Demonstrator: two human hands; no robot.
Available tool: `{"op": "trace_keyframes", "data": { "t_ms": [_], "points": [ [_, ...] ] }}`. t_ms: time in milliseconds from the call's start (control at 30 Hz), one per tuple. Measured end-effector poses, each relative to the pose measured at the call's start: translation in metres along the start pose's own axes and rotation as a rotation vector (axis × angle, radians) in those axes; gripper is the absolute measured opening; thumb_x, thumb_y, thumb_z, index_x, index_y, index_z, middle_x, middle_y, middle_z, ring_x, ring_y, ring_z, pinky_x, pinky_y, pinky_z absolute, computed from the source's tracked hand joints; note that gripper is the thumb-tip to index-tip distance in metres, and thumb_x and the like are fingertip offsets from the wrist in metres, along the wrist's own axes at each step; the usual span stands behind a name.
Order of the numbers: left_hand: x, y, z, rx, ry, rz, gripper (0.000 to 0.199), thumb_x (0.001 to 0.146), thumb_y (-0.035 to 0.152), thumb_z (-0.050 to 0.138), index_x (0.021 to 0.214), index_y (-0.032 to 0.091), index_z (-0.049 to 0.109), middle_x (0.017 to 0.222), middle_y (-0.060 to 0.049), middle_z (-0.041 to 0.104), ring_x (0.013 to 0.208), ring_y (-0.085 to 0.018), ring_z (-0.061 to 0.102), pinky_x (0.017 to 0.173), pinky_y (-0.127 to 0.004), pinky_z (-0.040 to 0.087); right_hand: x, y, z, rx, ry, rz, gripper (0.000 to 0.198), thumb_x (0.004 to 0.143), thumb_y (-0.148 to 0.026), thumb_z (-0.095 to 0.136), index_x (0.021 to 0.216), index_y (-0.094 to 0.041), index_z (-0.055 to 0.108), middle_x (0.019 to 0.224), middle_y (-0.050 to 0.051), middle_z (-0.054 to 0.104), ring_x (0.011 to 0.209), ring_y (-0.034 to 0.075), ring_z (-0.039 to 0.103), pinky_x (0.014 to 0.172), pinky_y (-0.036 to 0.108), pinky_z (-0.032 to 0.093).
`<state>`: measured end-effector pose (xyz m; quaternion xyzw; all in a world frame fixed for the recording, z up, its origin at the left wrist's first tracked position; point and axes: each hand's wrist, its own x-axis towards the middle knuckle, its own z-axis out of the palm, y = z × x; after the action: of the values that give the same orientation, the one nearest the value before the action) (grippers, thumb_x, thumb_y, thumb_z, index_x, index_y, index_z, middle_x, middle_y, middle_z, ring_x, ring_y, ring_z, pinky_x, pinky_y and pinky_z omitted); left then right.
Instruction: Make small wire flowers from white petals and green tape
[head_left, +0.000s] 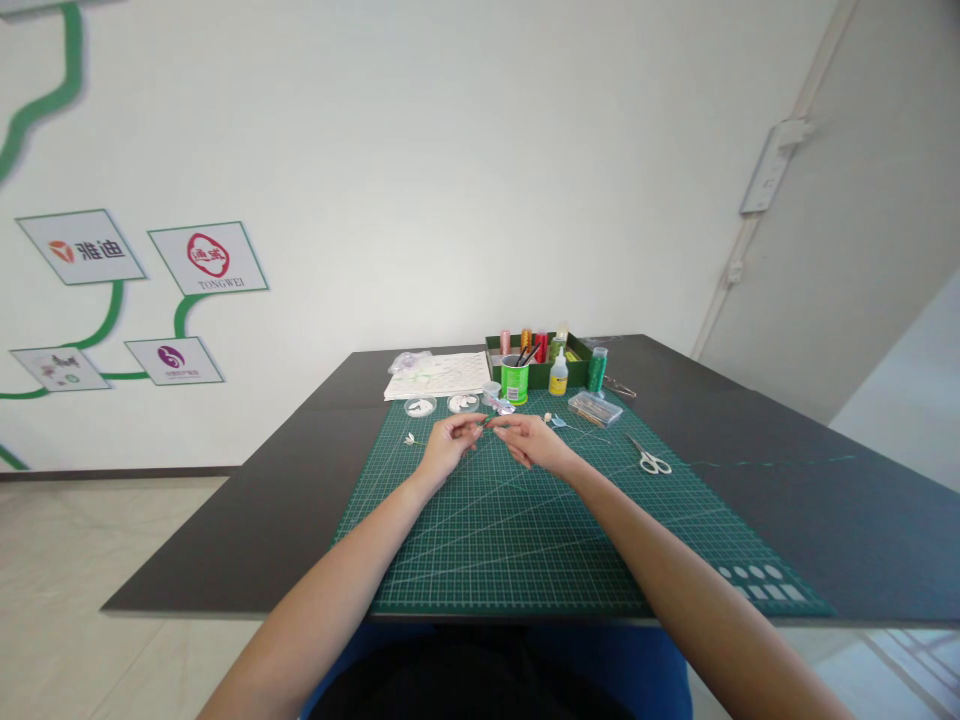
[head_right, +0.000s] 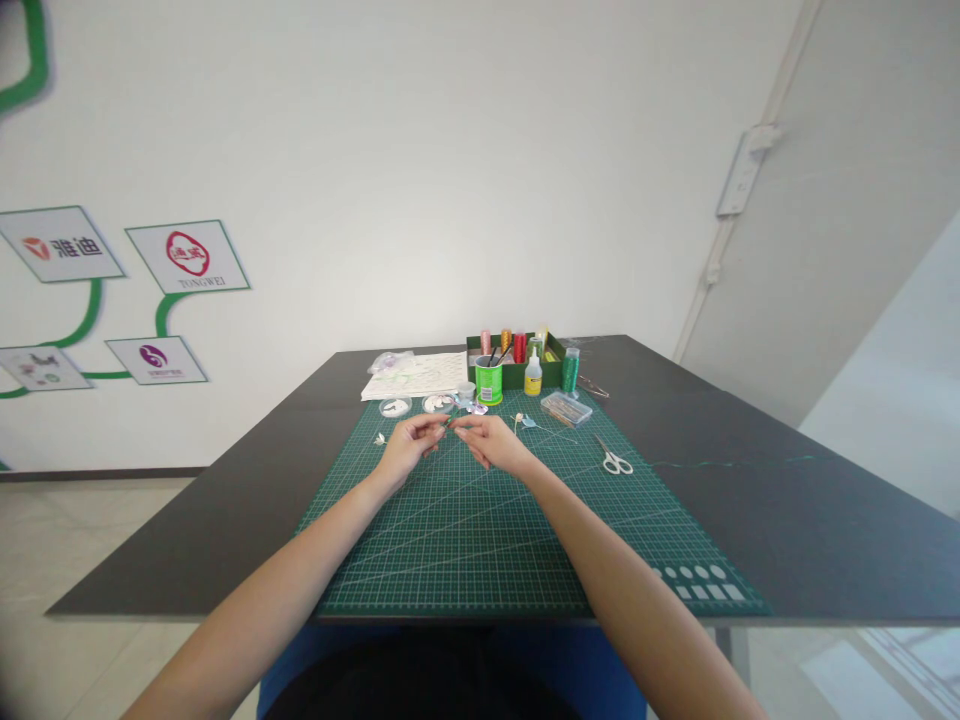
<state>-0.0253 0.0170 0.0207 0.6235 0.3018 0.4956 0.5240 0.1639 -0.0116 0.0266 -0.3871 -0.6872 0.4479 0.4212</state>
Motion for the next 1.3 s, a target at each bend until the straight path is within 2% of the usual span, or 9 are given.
{"op": "trace_keyframes", "data": {
  "t_ms": [567,967,1167,1300],
  "points": [
    [-0.0017,0.0034,0.0012,-0.012,-0.021,-0.029,0.046,0.074,0.044,0.073,0.106,0.011,0.07,0.066,-0.002,0.062,0.052,-0.008,0.048,0.045,-0.019,0.028,-0.0023,-0.0063,0.0003,-0.028,0.047,-0.035,0.044,0.086,-0.043,0.056,0.112,-0.009,0.063,0.037,-0.01,0.042,0.029,0.007,0.035,0.034,0.019,0.027],
    [-0.0019,0.0053,0.0004,-0.002,-0.016,-0.02,0.045,0.072,0.039,0.074,0.104,0.009,0.069,0.067,-0.002,0.062,0.052,-0.008,0.051,0.043,-0.018,0.038,-0.0027,-0.0067,0.0003,-0.035,0.051,-0.02,0.047,0.084,-0.045,0.057,0.113,-0.008,0.064,0.038,-0.01,0.043,0.03,0.008,0.036,0.035,0.02,0.029],
    [0.0003,0.005,-0.0028,0.003,-0.01,-0.024,0.048,0.07,0.042,0.076,0.105,0.01,0.069,0.069,-0.002,0.062,0.052,-0.008,0.054,0.041,-0.017,0.039,-0.0036,-0.0075,-0.0009,-0.044,0.016,-0.027,0.05,0.086,-0.045,0.056,0.119,-0.008,0.064,0.038,-0.01,0.041,0.031,0.008,0.035,0.035,0.019,0.028],
    [0.0023,0.004,-0.0075,0.046,0.002,-0.008,0.048,0.071,0.044,0.075,0.105,0.011,0.069,0.07,-0.002,0.062,0.052,-0.008,0.054,0.04,-0.017,0.039,-0.005,-0.0099,-0.0035,-0.08,-0.022,-0.048,0.049,0.088,-0.042,0.054,0.123,-0.009,0.064,0.039,-0.01,0.041,0.032,0.007,0.037,0.038,0.02,0.031]
  ]
}}
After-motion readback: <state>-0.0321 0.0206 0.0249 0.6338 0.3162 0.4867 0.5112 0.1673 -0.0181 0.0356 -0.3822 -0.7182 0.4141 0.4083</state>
